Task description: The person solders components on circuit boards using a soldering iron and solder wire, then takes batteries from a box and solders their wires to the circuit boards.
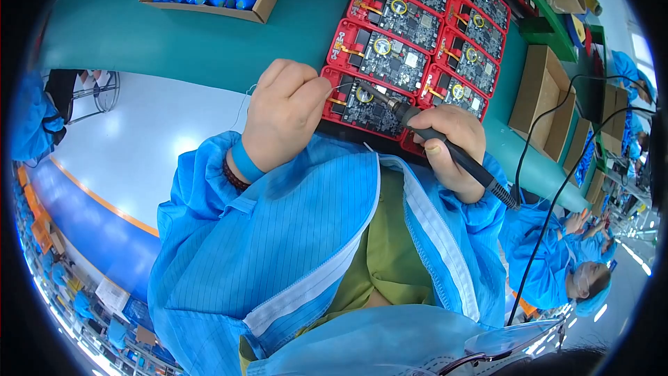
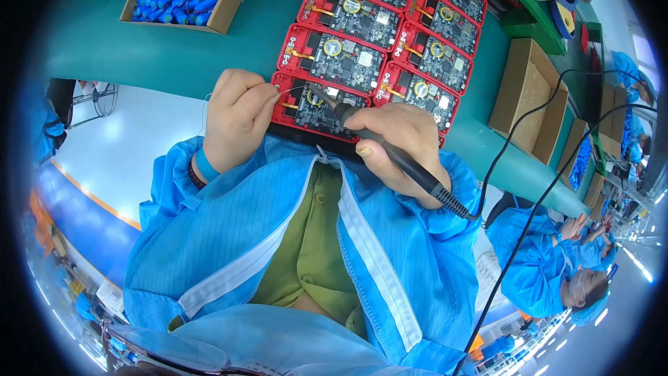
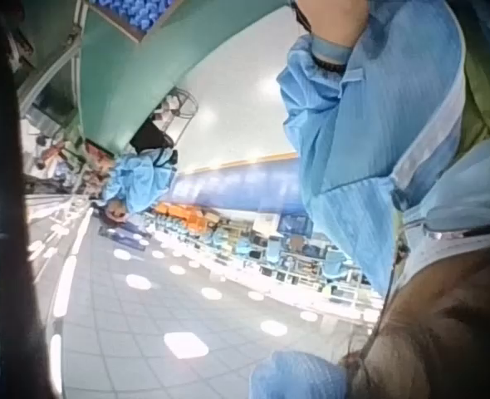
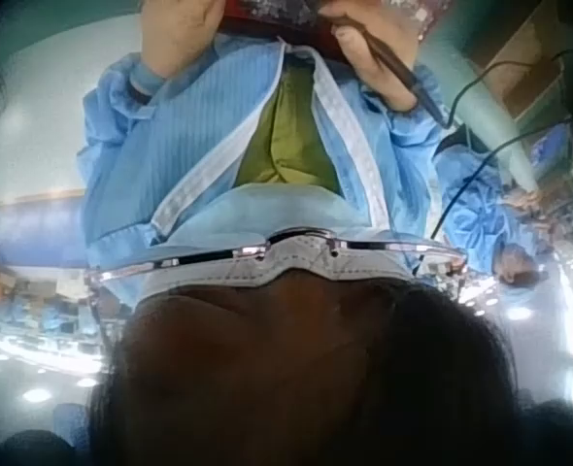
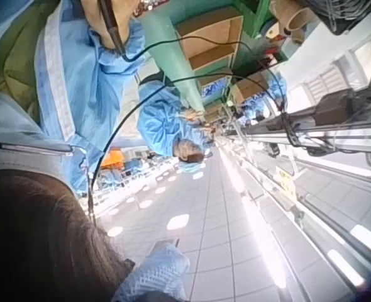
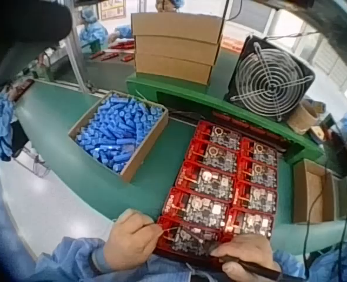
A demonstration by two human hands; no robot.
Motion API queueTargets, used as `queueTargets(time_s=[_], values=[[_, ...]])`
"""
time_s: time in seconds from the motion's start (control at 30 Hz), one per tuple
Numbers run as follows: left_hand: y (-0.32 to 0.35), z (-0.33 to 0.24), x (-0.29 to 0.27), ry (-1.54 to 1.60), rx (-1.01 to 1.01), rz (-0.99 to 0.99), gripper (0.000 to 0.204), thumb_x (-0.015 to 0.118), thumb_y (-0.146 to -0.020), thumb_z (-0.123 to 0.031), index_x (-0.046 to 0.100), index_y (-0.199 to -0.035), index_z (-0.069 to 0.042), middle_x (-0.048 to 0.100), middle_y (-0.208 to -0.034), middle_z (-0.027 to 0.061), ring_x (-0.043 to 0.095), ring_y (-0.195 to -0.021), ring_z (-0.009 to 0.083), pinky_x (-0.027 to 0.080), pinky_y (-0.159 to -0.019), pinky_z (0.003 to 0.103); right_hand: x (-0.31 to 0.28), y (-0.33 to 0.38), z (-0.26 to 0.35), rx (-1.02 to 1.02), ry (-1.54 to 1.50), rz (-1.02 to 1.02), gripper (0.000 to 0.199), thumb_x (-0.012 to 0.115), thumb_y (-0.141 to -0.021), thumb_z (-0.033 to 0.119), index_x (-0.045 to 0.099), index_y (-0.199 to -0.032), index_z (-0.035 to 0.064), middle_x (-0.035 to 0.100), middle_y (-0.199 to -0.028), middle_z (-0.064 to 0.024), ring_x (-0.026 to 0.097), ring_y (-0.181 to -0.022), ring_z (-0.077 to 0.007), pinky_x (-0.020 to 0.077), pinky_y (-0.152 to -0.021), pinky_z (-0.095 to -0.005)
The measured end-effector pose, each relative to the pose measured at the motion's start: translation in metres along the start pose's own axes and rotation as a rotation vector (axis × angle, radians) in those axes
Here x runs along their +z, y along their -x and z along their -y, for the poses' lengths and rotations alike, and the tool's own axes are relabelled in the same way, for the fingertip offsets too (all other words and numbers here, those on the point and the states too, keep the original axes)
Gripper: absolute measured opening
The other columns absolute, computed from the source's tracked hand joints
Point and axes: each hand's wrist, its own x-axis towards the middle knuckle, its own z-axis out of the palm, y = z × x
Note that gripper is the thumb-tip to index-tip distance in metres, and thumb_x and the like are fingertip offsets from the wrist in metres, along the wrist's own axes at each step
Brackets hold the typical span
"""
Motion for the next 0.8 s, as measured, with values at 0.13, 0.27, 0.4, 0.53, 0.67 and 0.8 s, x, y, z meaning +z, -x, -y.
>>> queueTargets(time_s=[0.13, 0.27, 0.4, 0.53, 0.67, 0.8], values=[[-0.0016, 0.0001, -0.0017, -0.008, 0.008, 0.025, 0.02, 0.07, -0.066, 0.005, 0.061, -0.082, -0.001, 0.056, -0.083, 0.0101, 0.055, -0.077, 0.0282, 0.047, -0.064, 0.037, -0.0007, 0.0007, 0.0002, 0.008, -0.004, -0.003, 0.032, 0.059, -0.086, 0.033, 0.063, -0.091, 0.002, 0.062, -0.069, -0.0107, 0.06, -0.058, -0.0267, 0.0455, -0.054, -0.0359], [-0.0008, 0.0007, -0.0027, -0.006, 0.012, 0.017, 0.02, 0.07, -0.066, 0.005, 0.061, -0.083, -0.001, 0.056, -0.083, 0.01, 0.055, -0.076, 0.0282, 0.047, -0.064, 0.037, -0.0006, 0.0024, 0.0015, 0.018, -0.014, -0.026, 0.032, 0.059, -0.087, 0.033, 0.063, -0.091, 0.002, 0.062, -0.07, -0.0108, 0.06, -0.059, -0.0265, 0.0452, -0.054, -0.0355], [-0.0007, -0.0007, -0.0039, -0.011, 0.009, 0.032, 0.02, 0.07, -0.066, 0.005, 0.062, -0.083, -0.001, 0.056, -0.082, 0.01, 0.055, -0.076, 0.0279, 0.047, -0.064, 0.037, -0.001, 0.001, 0.0017, -0.003, -0.01, -0.002, 0.032, 0.058, -0.087, 0.034, 0.063, -0.092, 0.0021, 0.062, -0.07, -0.0111, 0.061, -0.059, -0.0266, 0.0454, -0.054, -0.0359], [-0.0031, -0.0013, -0.004, -0.012, 0.019, 0.053, 0.02, 0.07, -0.066, 0.004, 0.062, -0.084, -0.002, 0.057, -0.083, 0.0096, 0.055, -0.076, 0.0274, 0.047, -0.064, 0.036, 0.0008, 0.0008, 0.0011, -0.002, -0.01, 0.017, 0.032, 0.058, -0.087, 0.034, 0.063, -0.092, 0.0021, 0.062, -0.071, -0.0113, 0.061, -0.059, -0.0268, 0.0458, -0.054, -0.0364], [-0.0047, 0.0, -0.0021, -0.021, 0.029, 0.062, 0.019, 0.069, -0.067, 0.003, 0.063, -0.084, -0.002, 0.057, -0.082, 0.0092, 0.055, -0.076, 0.0272, 0.047, -0.064, 0.036, 0.0019, 0.0006, 0.0014, -0.007, -0.011, 0.007, 0.032, 0.058, -0.087, 0.033, 0.063, -0.091, 0.0019, 0.062, -0.071, -0.0112, 0.061, -0.059, -0.0266, 0.0458, -0.054, -0.036], [-0.0072, -0.001, -0.0018, -0.017, 0.027, 0.055, 0.018, 0.069, -0.068, 0.003, 0.063, -0.084, -0.002, 0.057, -0.081, 0.0091, 0.055, -0.076, 0.0272, 0.047, -0.064, 0.036, -0.0016, 0.0028, 0.0029, 0.015, -0.009, -0.008, 0.031, 0.059, -0.087, 0.032, 0.063, -0.092, 0.002, 0.062, -0.07, -0.0108, 0.06, -0.058, -0.0261, 0.0453, -0.054, -0.0354]])
